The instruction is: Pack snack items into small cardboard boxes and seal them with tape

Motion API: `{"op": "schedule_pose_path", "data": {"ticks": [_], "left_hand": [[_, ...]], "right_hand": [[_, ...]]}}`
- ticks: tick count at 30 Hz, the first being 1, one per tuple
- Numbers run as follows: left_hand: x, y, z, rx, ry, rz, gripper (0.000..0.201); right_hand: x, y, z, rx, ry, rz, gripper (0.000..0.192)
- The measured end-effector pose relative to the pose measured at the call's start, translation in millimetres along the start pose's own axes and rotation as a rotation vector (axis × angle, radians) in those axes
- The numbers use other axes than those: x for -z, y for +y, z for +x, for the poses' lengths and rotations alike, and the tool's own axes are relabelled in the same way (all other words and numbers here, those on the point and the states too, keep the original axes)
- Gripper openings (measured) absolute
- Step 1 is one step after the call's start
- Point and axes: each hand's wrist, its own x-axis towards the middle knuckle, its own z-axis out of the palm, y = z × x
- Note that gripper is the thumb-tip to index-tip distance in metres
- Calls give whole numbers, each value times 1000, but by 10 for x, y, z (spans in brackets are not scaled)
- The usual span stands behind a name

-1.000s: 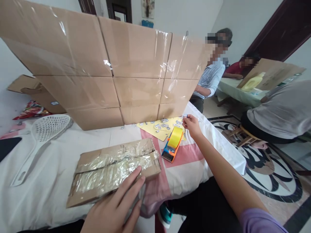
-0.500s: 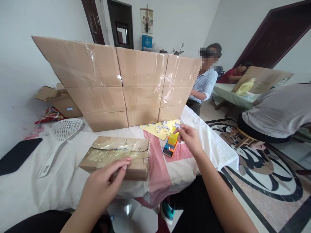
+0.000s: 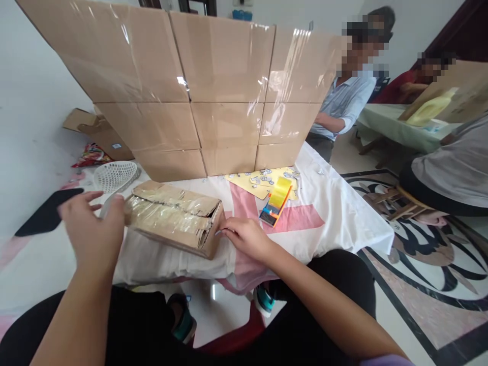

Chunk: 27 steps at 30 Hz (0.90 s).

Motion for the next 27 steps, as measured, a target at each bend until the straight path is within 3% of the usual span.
{"op": "schedule_pose_path", "data": {"ticks": [2,4,8,12,15,18,27], "left_hand": [[-151,-128,96,325,-81,-199,54],[-297,-170,126,407,-37,-268,37],[-409,-159,120,338,12,-249,22],[-362,-166,125,312,23,-218,22],[-341,-161,131,300,10,-192,22],[-342,-149,130,296,8,-170,22],[-332,-122,108,300,27,-148,21]], "right_hand": [[-19,-6,-11,3,-30,-158,17],[-16,-6,-24,5,-48,-298,19],[-3,11,-24,29,-44,-389,22],[-25,14,8,2,-11,-369,16],[-51,0,21,-95,75,-318,13],[-99,-9,3,-208,156,-218,15],[-368,-35,-104,-204,329,246,14]]}}
